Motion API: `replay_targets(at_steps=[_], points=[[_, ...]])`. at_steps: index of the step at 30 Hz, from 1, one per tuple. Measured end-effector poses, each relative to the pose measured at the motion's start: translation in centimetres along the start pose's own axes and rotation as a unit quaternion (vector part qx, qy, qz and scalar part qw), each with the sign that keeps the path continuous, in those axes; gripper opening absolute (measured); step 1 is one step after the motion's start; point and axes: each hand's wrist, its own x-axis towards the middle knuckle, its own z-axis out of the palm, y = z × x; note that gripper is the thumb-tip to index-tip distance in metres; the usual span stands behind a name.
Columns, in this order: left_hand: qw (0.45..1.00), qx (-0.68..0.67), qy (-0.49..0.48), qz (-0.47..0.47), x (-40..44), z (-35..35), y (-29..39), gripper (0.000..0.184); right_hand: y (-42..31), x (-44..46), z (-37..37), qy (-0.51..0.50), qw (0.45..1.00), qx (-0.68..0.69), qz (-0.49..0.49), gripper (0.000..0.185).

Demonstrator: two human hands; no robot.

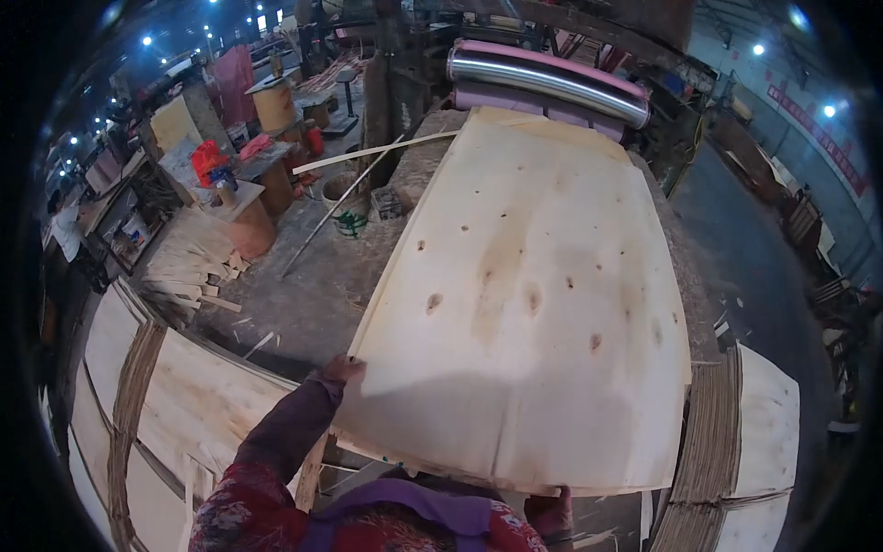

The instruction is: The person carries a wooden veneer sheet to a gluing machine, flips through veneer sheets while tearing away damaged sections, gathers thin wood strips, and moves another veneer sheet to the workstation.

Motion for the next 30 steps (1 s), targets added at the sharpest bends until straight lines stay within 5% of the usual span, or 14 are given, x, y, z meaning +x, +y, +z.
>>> replay_targets(at_steps=[4,6,10,13,15,17,19,22,25,28,30], points=[[0.998,0.035,0.056,-0.006,-1.2,0.5,2.5,0.041,-1.2,1.3,-3.0,-0.018,0.999,0.051,-0.005,0.039],[0.991,0.120,0.052,-0.009,-0.7,1.0,1.7,0.041,-1.4,2.3,-6.1,0.004,0.999,-0.041,0.005,0.053],[0.998,0.009,-0.036,-0.047,-1.7,0.2,5.0,0.039,-3.8,1.9,-1.6,-0.009,0.990,-0.142,0.009,0.050],[0.980,0.197,0.012,0.014,-0.3,1.1,9.0,0.037,-5.0,3.5,-2.6,0.058,0.996,-0.053,-0.031,0.042],[0.988,0.091,0.053,-0.116,3.1,1.4,11.2,0.037,-8.8,5.8,1.5,0.077,0.991,-0.088,-0.070,0.033],[0.978,0.169,0.122,0.025,8.6,2.2,9.1,0.037,-12.4,8.7,3.9,0.080,0.983,-0.125,-0.112,0.031],[0.999,0.027,-0.003,-0.047,14.0,1.2,9.2,0.040,-15.2,12.1,5.8,0.085,0.972,-0.157,-0.150,0.030],[0.991,-0.116,0.057,0.019,24.3,4.9,4.0,0.036,-17.9,17.2,6.7,0.033,0.981,-0.122,-0.146,0.026],[0.996,-0.060,0.044,-0.050,18.5,1.6,18.7,0.035,-19.5,22.6,4.8,0.060,0.989,-0.100,-0.086,0.026],[0.990,0.081,0.112,-0.004,21.7,3.7,14.3,0.036,-18.9,25.2,5.2,0.084,0.988,-0.079,-0.106,0.031],[0.998,-0.011,0.066,0.007,21.4,3.8,11.4,0.038,-19.5,25.0,4.5,0.075,0.992,-0.097,-0.031,0.034]])
